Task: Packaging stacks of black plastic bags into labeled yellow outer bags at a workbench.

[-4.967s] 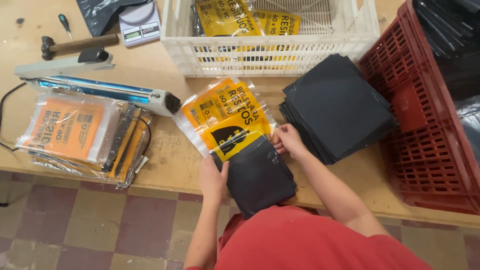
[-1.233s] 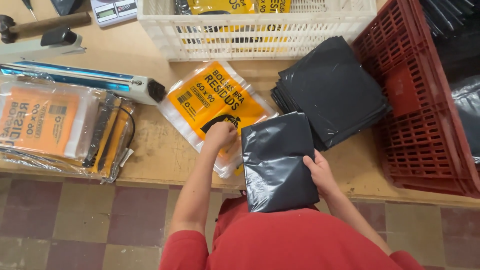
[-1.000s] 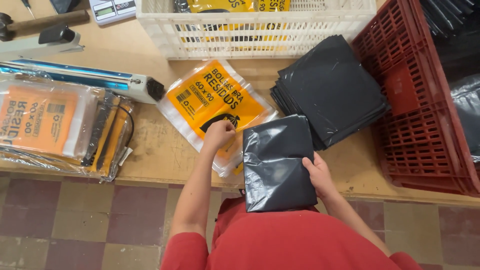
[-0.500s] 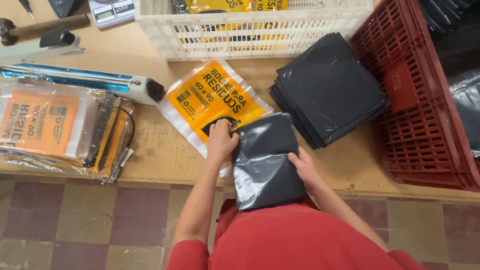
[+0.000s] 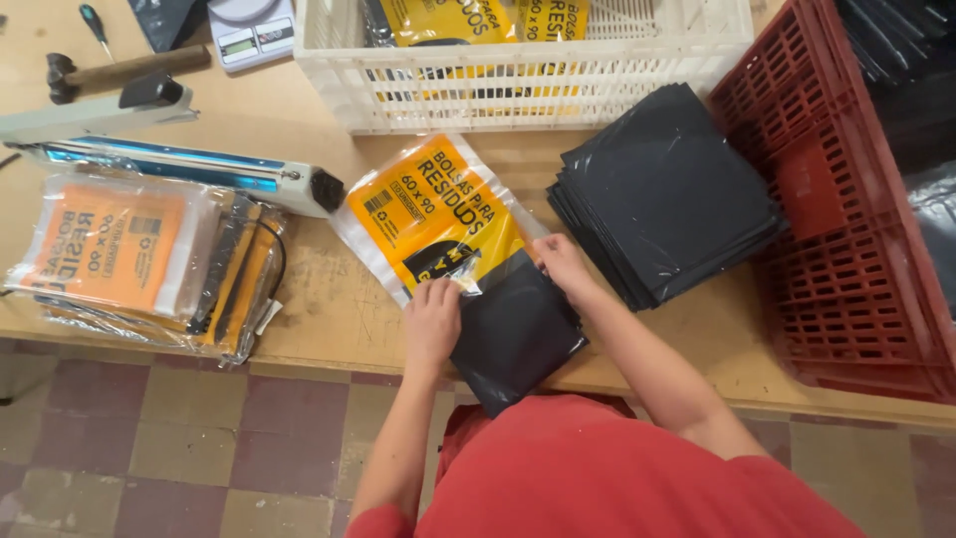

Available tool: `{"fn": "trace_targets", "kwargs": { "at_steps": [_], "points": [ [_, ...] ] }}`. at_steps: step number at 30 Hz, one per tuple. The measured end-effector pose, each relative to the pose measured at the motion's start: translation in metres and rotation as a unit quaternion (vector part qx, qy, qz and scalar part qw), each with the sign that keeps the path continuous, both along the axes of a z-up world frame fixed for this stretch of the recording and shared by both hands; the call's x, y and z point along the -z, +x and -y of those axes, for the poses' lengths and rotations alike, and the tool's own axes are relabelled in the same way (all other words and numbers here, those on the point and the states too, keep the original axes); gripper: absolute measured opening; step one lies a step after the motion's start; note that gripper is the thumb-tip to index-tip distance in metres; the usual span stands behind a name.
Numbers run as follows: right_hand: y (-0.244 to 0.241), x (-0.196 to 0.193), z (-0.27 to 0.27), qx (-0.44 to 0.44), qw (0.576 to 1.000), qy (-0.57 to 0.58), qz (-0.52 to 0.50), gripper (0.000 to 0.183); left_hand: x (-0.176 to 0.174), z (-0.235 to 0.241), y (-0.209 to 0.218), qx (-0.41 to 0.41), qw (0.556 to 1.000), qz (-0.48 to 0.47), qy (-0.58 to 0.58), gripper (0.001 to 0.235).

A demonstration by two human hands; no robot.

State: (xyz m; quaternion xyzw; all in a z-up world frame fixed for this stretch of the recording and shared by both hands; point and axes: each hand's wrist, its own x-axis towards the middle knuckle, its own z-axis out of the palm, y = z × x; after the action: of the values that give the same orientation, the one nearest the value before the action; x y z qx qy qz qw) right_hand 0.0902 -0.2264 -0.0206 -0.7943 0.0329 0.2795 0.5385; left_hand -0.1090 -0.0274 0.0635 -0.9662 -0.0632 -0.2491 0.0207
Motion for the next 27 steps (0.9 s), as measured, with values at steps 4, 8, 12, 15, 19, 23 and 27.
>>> {"fn": "trace_targets", "kwargs": {
  "at_steps": [4, 8, 12, 15, 19, 23, 27],
  "points": [
    [0.005, -0.018, -0.007, -0.063, 0.997, -0.02, 0.026, 0.018, 0.029, -0.017, -0.034, -0.113, 0.993, -0.028, -0.02, 0.023],
    [-0.003, -0.022, 0.023, -0.159, 0.98, -0.073, 0.095, 0.026, 0.034, -0.004, -0.071, -0.13, 0.984, -0.091, -0.085, 0.009],
    [-0.031, -0.039, 0.086, -0.311, 0.937, -0.085, 0.132, 0.027, -0.012, 0.035, -0.091, -0.091, 0.87, -0.314, -0.37, 0.024],
    [-0.055, -0.024, 0.125, -0.389, 0.901, -0.182, 0.057, 0.022, -0.012, 0.055, -0.113, -0.084, 0.801, -0.41, -0.428, 0.014],
    [-0.056, -0.123, 0.099, -0.439, 0.89, -0.121, 0.008, 0.022, -0.049, 0.033, -0.095, -0.119, 0.823, -0.331, -0.447, 0.011],
    [-0.062, -0.225, 0.046, -0.365, 0.919, 0.141, 0.056, 0.022, -0.124, 0.03, -0.062, 0.028, 0.947, -0.07, -0.313, 0.045],
    [-0.086, -0.318, 0.018, -0.326, 0.88, 0.319, 0.133, 0.024, -0.173, 0.045, -0.033, 0.067, 0.988, 0.043, -0.134, 0.085]
  ]
}}
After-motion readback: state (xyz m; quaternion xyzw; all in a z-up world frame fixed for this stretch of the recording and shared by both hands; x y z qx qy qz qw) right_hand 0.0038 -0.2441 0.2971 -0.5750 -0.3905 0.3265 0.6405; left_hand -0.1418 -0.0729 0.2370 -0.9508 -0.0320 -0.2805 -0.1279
